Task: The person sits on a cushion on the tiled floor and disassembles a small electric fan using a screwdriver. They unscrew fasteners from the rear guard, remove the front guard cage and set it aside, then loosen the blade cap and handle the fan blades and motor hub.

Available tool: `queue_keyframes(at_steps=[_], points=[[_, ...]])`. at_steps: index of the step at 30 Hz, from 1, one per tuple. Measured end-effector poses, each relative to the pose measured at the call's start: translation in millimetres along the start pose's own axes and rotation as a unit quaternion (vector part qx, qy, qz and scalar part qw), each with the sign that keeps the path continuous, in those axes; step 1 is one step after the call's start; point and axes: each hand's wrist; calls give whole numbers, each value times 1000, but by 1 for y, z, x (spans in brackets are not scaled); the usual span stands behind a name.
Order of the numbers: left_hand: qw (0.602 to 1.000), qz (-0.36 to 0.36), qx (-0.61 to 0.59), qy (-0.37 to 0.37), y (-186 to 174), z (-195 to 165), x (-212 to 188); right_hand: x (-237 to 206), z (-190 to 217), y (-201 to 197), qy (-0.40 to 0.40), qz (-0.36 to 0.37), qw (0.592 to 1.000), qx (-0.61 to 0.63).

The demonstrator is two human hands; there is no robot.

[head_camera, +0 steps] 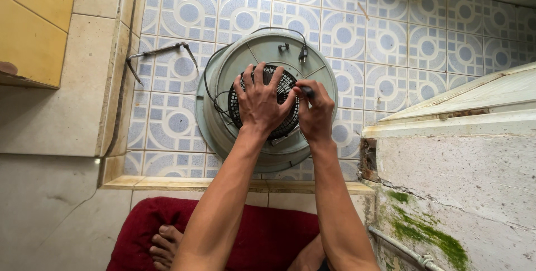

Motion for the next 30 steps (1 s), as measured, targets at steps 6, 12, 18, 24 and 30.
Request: queue_keyframes(at_steps=[6,12,18,24,30], points=[[1000,-8,7,9,3,3,2,16,-20,6,84,7,995,54],[1000,13,6,-8,-1,-2,2,36,-56,-13,262,73,926,263],[1000,-13,1,10,-6,-5,-3,26,-101,-14,351,57,787,504],[1000,-10,-7,4,-10,-9,-8,15,-111,-7,395,27,695,601],[996,-72,45,4,-6,-8,-15,3,-59,-7,238,-49,878,413]])
Point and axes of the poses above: each hand's wrist, its own x-axis towards the middle knuckle, its own y-axis out of the palm, z = x × y
